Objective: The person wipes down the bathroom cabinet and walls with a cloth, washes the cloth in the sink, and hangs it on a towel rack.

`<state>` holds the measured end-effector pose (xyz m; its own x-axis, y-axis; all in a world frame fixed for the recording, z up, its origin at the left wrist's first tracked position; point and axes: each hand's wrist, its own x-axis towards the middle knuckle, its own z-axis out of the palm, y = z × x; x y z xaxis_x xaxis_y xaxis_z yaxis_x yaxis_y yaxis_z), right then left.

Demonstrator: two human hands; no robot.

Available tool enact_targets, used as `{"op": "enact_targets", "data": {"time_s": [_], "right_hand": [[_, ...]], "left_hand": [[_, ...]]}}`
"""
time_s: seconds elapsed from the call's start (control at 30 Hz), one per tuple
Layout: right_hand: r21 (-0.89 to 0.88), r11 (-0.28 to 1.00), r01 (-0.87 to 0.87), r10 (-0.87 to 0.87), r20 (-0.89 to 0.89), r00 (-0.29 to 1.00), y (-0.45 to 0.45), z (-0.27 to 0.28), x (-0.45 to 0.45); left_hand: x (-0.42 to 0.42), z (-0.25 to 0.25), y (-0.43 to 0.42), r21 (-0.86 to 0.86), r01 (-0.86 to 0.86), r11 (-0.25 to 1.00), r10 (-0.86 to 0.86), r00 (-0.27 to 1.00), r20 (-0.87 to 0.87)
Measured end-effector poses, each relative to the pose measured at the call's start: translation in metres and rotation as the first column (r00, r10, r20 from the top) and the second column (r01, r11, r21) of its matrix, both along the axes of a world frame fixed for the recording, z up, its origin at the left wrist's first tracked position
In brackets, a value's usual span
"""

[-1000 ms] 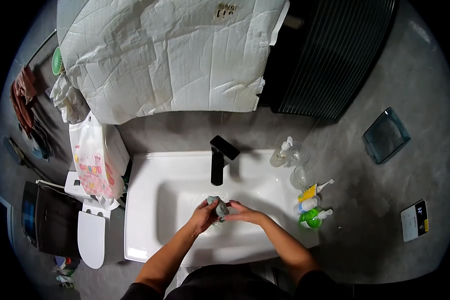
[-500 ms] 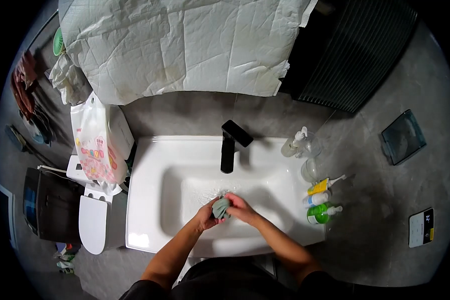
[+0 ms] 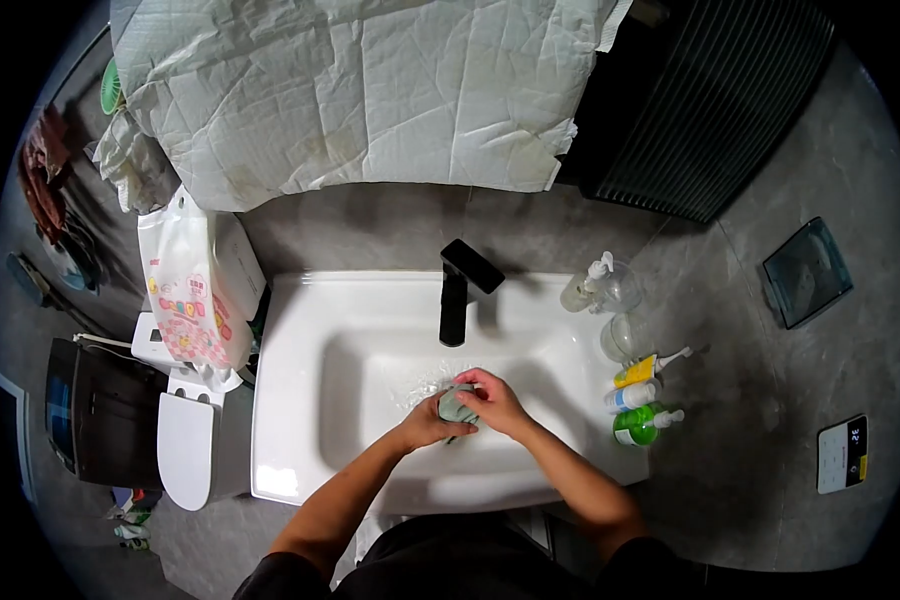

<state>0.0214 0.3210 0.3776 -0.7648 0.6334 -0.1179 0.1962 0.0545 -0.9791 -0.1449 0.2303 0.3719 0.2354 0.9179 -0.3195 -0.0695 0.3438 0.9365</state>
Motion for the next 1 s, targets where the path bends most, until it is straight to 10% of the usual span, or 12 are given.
{"op": "enact_targets", "data": {"time_s": [0.07,0.1,0.2,0.37,0.53,0.57,0.67,0.77,0.83,1.0], "right_hand": [[0.146,0.989,-0.008,0.02,-0.084,0.996,-0.009,0.039,0.006],[0.612,0.767,-0.194,0.154,0.118,0.981,-0.008,0.054,0.013],[0.734,0.482,-0.479,0.215,0.43,0.877,-0.016,0.079,0.009],[0.722,0.375,-0.581,0.075,0.601,0.796,0.002,0.042,-0.008],[0.54,0.495,-0.681,0.004,0.782,0.623,-0.001,0.026,-0.023],[0.538,0.523,-0.661,-0.026,0.785,0.618,0.0,0.017,-0.024],[0.415,0.686,-0.597,0.052,0.791,0.609,0.008,-0.004,-0.025],[0.209,0.813,-0.543,0.175,0.802,0.571,0.014,-0.005,-0.023],[0.289,0.871,-0.398,0.204,0.523,0.827,0.011,-0.023,-0.007],[0.673,0.729,-0.126,-0.129,0.316,0.94,-0.03,0.041,0.008]], "left_hand": [[-0.011,0.005,0.002,-0.196,0.018,0.98,0.012,0.988,0.151],[-0.018,0.008,0.002,-0.29,0.038,0.956,0.029,0.974,0.225],[-0.019,0.035,0.004,-0.397,0.167,0.902,-0.044,0.953,0.3],[-0.013,0.05,0.016,-0.441,0.322,0.838,-0.242,0.943,0.229],[-0.008,-0.004,0.036,-0.195,0.448,0.873,-0.488,0.784,-0.383],[-0.005,-0.052,0.031,0.458,0.502,0.734,0.05,0.633,-0.773],[0.011,-0.02,0.026,0.189,0.166,0.968,0.065,0.56,-0.826],[0.014,-0.01,0.015,0.247,0.24,0.939,0.11,0.469,-0.876],[0.014,-0.006,0.01,0.358,0.217,0.908,0.231,0.454,-0.86],[-0.02,-0.012,0.001,-0.003,-0.008,1.0,0.006,0.908,-0.418]]}}
